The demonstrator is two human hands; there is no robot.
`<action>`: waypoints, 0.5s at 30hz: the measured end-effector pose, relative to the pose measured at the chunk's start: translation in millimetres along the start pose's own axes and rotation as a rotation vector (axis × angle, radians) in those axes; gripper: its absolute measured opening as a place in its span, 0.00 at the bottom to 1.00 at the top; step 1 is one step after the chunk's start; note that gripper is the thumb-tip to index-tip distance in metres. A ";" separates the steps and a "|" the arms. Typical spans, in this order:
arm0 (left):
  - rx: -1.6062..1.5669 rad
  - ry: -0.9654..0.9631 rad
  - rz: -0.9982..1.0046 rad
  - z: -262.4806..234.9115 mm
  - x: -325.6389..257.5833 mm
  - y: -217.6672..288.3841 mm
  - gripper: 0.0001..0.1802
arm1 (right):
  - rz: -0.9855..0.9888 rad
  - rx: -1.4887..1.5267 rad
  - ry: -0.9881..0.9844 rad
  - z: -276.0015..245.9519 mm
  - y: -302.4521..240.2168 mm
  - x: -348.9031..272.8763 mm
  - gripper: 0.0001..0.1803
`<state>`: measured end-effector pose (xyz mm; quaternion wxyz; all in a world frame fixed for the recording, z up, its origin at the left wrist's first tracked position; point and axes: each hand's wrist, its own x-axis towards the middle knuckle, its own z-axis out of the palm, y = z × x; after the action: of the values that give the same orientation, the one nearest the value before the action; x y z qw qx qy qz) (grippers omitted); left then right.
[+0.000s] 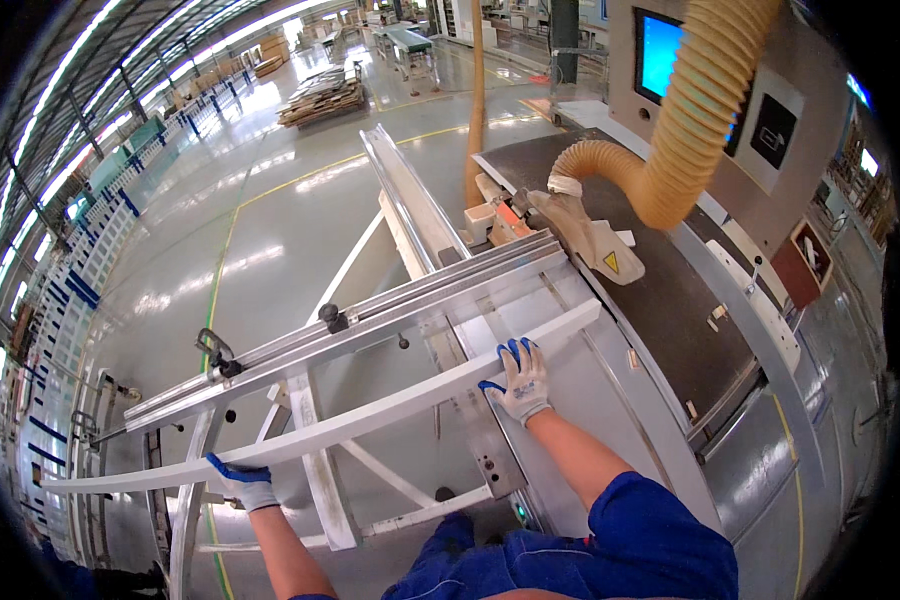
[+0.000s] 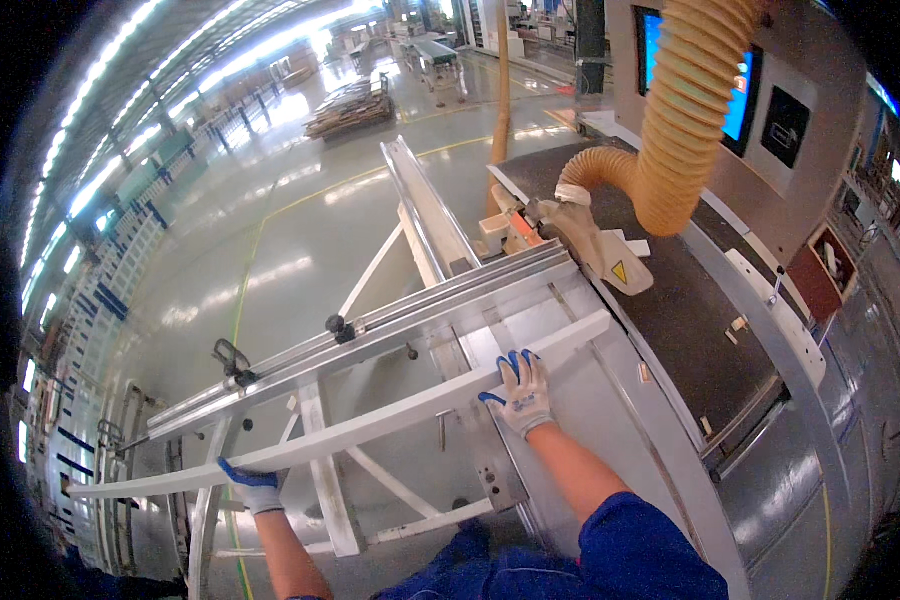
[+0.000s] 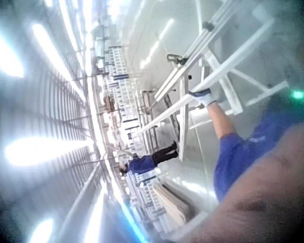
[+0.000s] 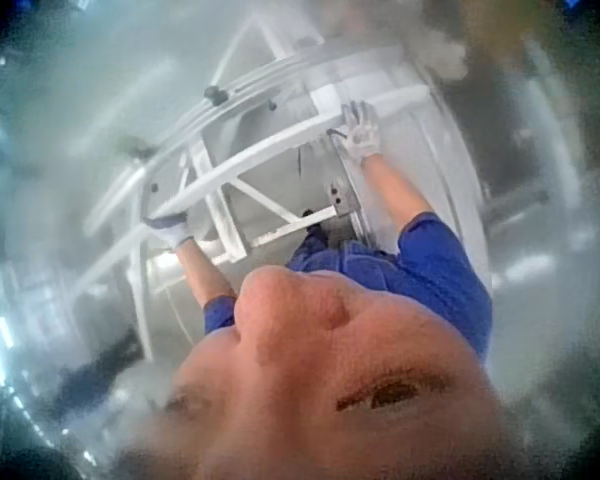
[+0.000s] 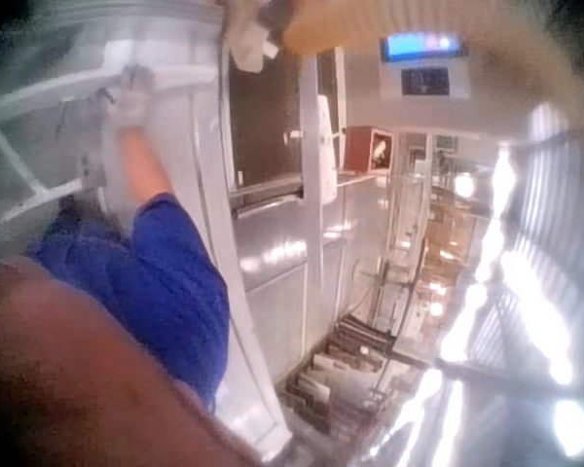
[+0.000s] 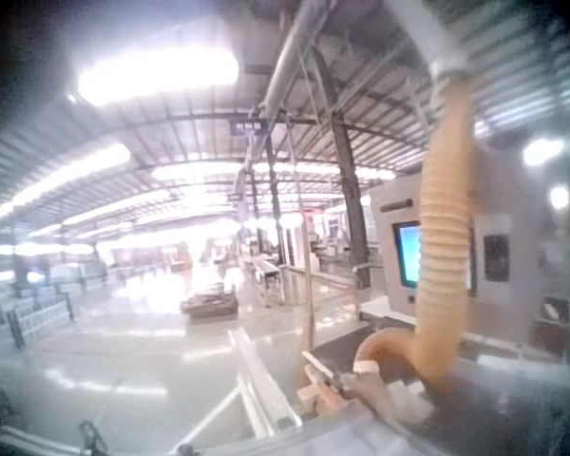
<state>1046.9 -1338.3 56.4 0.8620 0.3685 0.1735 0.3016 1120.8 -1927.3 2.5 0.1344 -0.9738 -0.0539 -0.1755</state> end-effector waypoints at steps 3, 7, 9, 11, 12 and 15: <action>-0.023 0.023 0.083 52.2 -56.7 72.2 0.34 | -0.052 0.060 0.181 -13.2 -20.5 -12.9 0.52; -0.083 -0.135 0.409 60.1 -89.2 156.4 0.23 | -0.103 0.167 0.290 -52.2 -65.4 3.0 0.51; -0.088 -0.333 0.532 97.0 -118.8 202.8 0.22 | -0.097 0.183 0.302 -80.1 -83.1 15.9 0.51; -0.184 -0.195 0.662 117.0 -142.7 246.9 0.26 | -0.094 0.189 0.320 -102.1 -100.0 27.0 0.51; -0.114 -0.458 0.706 103.7 -138.3 278.5 0.29 | -0.119 0.221 0.371 -110.6 -108.6 28.9 0.51; 0.009 -0.952 0.862 159.7 -192.6 320.1 0.26 | -0.215 0.297 0.521 -145.7 -122.7 33.9 0.53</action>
<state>858.7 -1372.9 414.8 0.6445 0.5026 -0.3906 0.4237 1086.0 -1848.7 175.9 0.2652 -0.8544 -0.1456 -0.4224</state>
